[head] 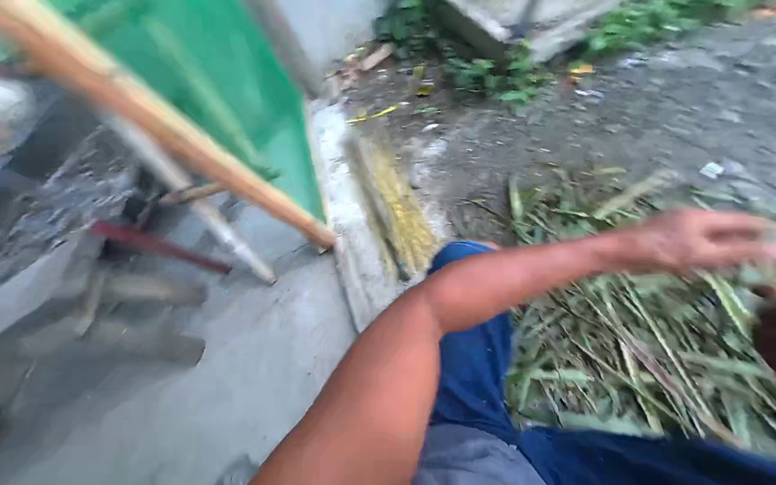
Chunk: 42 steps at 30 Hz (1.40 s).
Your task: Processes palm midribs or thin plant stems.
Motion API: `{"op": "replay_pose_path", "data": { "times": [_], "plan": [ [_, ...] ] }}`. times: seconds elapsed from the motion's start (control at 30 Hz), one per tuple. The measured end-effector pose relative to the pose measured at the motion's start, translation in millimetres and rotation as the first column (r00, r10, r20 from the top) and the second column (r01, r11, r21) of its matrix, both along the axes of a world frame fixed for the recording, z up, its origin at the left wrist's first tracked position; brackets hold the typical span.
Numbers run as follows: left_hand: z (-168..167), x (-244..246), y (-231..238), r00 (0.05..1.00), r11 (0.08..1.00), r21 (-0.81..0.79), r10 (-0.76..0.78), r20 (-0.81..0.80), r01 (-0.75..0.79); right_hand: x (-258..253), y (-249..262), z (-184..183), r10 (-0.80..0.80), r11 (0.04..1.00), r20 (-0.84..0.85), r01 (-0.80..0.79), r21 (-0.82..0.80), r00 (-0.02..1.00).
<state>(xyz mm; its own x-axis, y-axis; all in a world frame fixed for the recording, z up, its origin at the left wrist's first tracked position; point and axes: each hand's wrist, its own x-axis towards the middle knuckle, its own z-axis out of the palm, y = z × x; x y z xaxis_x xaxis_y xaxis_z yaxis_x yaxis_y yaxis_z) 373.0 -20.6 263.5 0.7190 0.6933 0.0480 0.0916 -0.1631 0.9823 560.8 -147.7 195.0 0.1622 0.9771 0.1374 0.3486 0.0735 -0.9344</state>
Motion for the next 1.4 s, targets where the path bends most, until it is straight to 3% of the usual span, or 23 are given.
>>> {"op": "replay_pose_path", "data": {
  "times": [0.1, 0.13, 0.3, 0.47, 0.6, 0.9, 1.03, 1.13, 1.27, 1.4],
  "plan": [
    [-5, 1, 42, 0.965, 0.963, -0.263, 0.124, 0.232, -0.06, -5, -14, 12, -0.082, 0.996, 0.106, 0.079, 0.028, 0.991],
    [-9, 4, 52, 0.962, 0.951, -0.306, 0.13, 0.24, -0.052, -5, -16, 14, -0.098, 0.995, 0.126, 0.095, 0.024, 0.987],
    [-27, 17, 38, 0.983, 0.96, -0.267, -0.04, 0.18, 0.088, 6, -28, 18, -0.08, 0.997, 0.134, 0.081, -0.005, 0.988],
    [-8, 4, 82, 0.934, 0.957, -0.279, 0.171, 0.314, -0.082, 20, -47, 20, -0.032, 0.999, 0.086, 0.034, -0.025, 0.996],
    [6, -10, 103, 0.901, 0.952, -0.27, 0.241, 0.36, -0.147, 39, -67, 22, -0.004, 0.996, 0.099, 0.013, -0.085, 0.995],
    [30, -34, 125, 0.877, 0.966, -0.186, 0.245, 0.414, -0.181, 77, -122, 28, -0.012, 0.964, 0.288, 0.087, -0.249, 0.958],
    [30, -35, 118, 0.88, 0.976, -0.151, 0.208, 0.428, -0.157, 74, -141, 36, -0.009, 0.967, 0.292, 0.083, -0.241, 0.956],
    [34, -38, 118, 0.855, 0.97, -0.154, 0.237, 0.461, -0.186, 72, -163, 43, 0.003, 0.975, 0.397, 0.085, -0.204, 0.918],
    [48, -66, 134, 0.763, 0.946, -0.208, 0.324, 0.559, -0.25, 81, -231, 47, -0.093, 0.963, 0.485, 0.203, -0.178, 0.869],
    [56, -83, 128, 0.755, 0.946, -0.207, 0.323, 0.57, -0.248, 73, -302, 56, -0.304, 0.909, 0.369, 0.383, -0.164, 0.879]
  ]
}}
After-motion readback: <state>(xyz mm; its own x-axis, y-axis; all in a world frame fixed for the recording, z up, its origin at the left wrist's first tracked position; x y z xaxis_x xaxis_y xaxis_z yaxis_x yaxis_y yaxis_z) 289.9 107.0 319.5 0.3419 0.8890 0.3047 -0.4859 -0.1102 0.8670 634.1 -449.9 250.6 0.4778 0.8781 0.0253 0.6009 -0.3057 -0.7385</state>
